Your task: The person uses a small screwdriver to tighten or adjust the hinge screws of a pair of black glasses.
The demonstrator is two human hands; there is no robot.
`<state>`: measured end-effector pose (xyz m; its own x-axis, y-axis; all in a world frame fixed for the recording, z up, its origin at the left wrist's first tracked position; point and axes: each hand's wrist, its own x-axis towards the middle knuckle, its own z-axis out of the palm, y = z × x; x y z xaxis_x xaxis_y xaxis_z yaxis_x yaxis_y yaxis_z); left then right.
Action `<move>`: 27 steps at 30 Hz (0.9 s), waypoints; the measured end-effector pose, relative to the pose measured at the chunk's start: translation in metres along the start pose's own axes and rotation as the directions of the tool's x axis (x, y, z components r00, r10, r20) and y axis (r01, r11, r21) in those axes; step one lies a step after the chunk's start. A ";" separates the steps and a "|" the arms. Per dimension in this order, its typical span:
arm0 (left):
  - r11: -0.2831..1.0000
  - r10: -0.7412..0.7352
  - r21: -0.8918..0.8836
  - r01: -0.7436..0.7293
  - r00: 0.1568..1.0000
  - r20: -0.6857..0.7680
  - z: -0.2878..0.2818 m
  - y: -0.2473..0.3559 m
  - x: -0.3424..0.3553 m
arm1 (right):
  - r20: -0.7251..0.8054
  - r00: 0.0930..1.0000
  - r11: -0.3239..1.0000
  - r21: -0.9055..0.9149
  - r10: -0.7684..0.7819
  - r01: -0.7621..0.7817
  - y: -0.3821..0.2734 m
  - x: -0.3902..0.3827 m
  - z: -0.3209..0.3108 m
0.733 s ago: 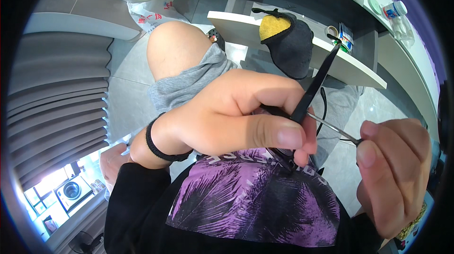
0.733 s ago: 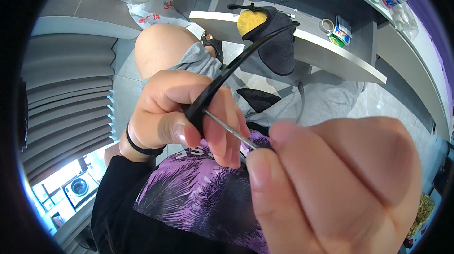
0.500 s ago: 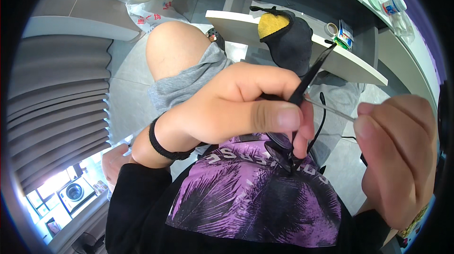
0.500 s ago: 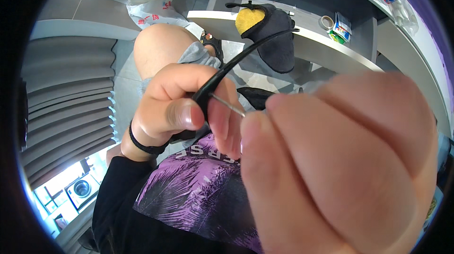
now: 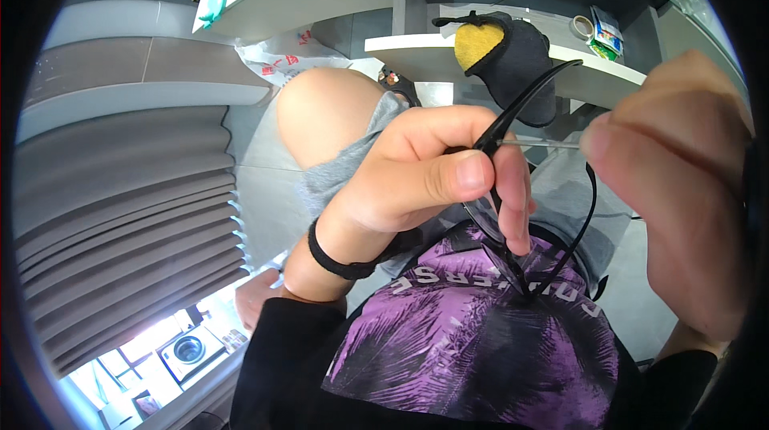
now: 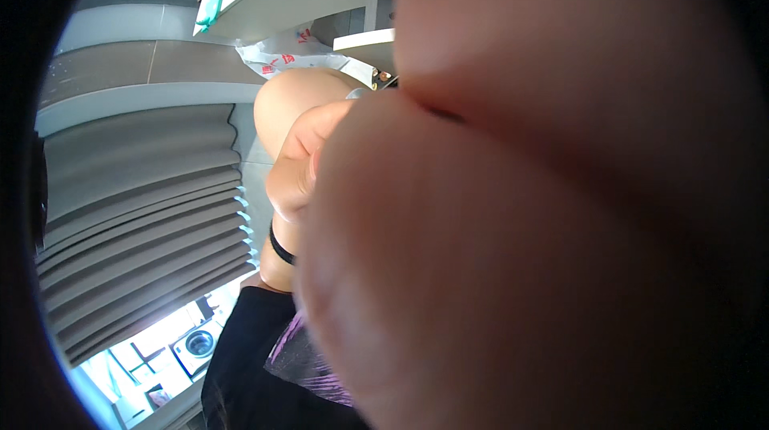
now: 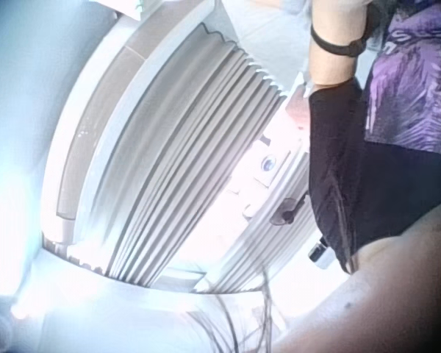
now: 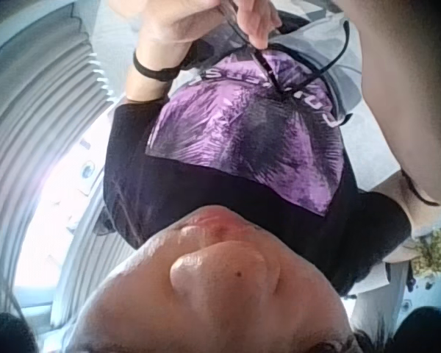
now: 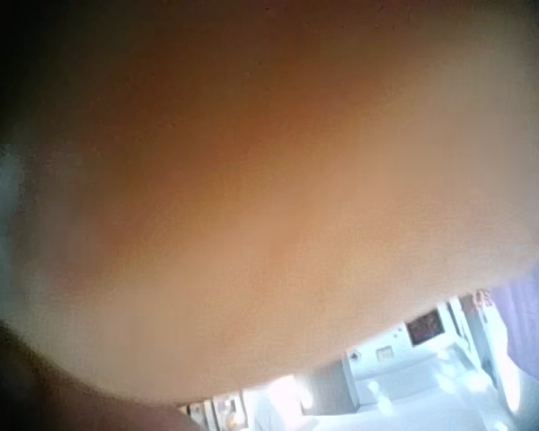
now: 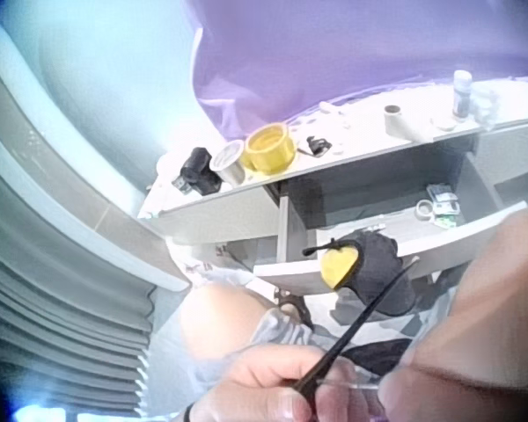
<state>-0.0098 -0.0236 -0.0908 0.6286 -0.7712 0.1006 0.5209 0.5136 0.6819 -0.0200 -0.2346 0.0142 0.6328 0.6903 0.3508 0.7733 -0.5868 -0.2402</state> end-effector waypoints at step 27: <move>0.972 0.105 0.215 -0.099 0.994 -0.014 0.028 0.027 -0.004 | -0.002 0.993 0.991 0.058 -0.122 0.122 -0.010 -0.017 -0.004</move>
<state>-0.0146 -0.0176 -0.0526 0.6880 -0.7076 0.1612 0.3196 0.4948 0.8081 -0.0386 -0.2419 0.0141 0.5339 0.7558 0.3791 0.8455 -0.4728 -0.2481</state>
